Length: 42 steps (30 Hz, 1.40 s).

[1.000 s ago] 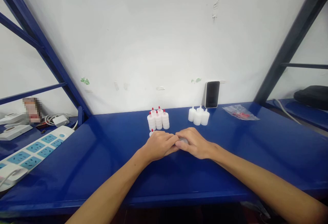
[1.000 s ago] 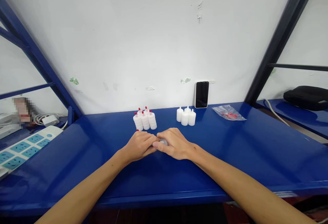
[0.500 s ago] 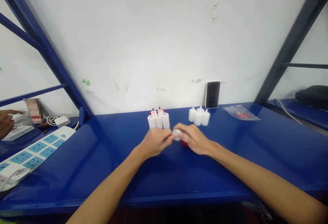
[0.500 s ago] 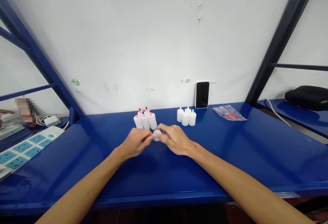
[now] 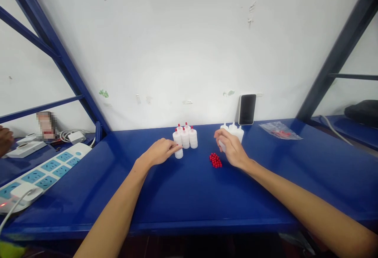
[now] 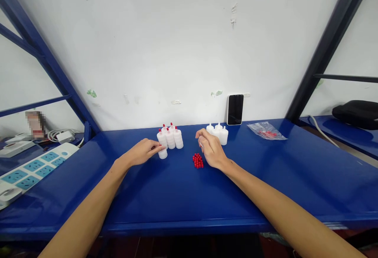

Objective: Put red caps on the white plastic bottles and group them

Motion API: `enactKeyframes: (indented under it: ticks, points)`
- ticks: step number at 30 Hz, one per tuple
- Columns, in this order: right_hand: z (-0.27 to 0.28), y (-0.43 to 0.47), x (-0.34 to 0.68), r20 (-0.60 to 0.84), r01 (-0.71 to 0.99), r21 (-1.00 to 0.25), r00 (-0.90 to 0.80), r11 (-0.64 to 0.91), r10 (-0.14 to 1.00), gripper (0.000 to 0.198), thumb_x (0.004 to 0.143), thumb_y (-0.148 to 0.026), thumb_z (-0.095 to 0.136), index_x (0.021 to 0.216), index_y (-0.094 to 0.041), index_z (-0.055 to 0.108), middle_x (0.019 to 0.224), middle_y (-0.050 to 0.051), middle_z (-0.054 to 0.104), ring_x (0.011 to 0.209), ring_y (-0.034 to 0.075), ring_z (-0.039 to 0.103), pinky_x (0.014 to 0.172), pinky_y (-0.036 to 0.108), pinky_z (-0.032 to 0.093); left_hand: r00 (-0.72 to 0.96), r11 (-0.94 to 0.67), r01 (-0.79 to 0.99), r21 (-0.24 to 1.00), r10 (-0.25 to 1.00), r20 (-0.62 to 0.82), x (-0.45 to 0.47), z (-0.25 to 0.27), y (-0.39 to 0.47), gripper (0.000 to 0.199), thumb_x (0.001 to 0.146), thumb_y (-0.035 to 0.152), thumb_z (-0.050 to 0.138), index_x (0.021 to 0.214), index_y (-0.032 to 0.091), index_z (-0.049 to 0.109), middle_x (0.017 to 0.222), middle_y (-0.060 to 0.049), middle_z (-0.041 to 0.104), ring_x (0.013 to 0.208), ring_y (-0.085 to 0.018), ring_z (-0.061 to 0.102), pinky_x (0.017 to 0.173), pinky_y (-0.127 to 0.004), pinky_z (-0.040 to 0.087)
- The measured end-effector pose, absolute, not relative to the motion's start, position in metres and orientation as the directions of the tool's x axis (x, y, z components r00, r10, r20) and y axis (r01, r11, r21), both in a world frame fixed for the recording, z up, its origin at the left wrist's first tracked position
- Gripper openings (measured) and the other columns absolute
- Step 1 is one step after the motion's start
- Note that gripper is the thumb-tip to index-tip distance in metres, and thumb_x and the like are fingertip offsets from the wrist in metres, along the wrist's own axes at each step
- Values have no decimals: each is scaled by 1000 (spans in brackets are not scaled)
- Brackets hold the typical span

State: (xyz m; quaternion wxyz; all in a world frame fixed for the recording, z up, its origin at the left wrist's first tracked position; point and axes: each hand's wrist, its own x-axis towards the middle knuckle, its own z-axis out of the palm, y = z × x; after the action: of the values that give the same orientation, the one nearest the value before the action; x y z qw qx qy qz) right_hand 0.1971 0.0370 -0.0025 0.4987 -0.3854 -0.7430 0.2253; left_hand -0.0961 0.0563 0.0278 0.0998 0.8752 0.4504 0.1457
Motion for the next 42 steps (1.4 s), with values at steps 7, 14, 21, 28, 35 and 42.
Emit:
enactKeyframes:
  ticks: [7, 14, 21, 28, 35, 42]
  points:
    - [4, 35, 186, 536, 455, -654, -287, 605, 794, 21, 93, -40, 49, 94, -21, 59, 83, 3, 63, 71, 17, 57, 68, 30, 44, 471, -623, 705, 339, 768, 434, -86, 41, 45, 42, 97, 46, 44, 68, 16, 50, 58, 4, 44, 52, -9, 35, 53, -23, 27]
    - [10, 21, 181, 478, 230, -745, -472, 627, 741, 20, 87, -36, 50, 78, -19, 56, 72, 0, 55, 65, 16, 49, 62, 28, 39, 490, -860, 398, 319, 494, 719, -35, 18, 27, 20, 88, 36, 65, 89, 16, 63, 77, 0, 63, 63, -8, 52, 62, -20, 43]
    - [6, 18, 179, 479, 185, -731, -546, 657, 687, 40, 91, -48, 48, 65, -19, 43, 63, -3, 40, 60, 12, 37, 57, 26, 30, 456, -914, 305, 267, 387, 801, -12, 2, 19, 7, 91, 22, 61, 90, 15, 64, 80, -3, 68, 67, -10, 60, 60, -20, 47]
    - [2, 19, 177, 447, 239, -730, -542, 640, 712, 43, 87, -44, 55, 57, -17, 41, 58, -5, 35, 55, 9, 32, 52, 24, 26, 519, -927, 284, 246, 364, 773, -12, -1, 20, 8, 92, 20, 58, 94, 16, 65, 80, -3, 67, 69, -10, 59, 63, -20, 48]
    - [4, 16, 177, 483, 313, -678, -492, 665, 724, 39, 83, -34, 51, 49, -16, 45, 49, -3, 37, 48, 9, 34, 49, 25, 25, 600, -903, 299, 309, 430, 675, -11, -4, 16, 16, 93, 16, 52, 106, 17, 63, 80, -2, 68, 63, -10, 57, 60, -20, 45]
    - [3, 19, 180, 497, 170, -771, -442, 614, 747, 31, 93, -43, 44, 84, -17, 59, 61, -3, 48, 55, 11, 42, 54, 25, 33, 535, -835, 418, 356, 544, 646, -29, 5, 22, 12, 97, 24, 46, 101, 17, 54, 64, 3, 58, 51, -8, 48, 54, -20, 37]
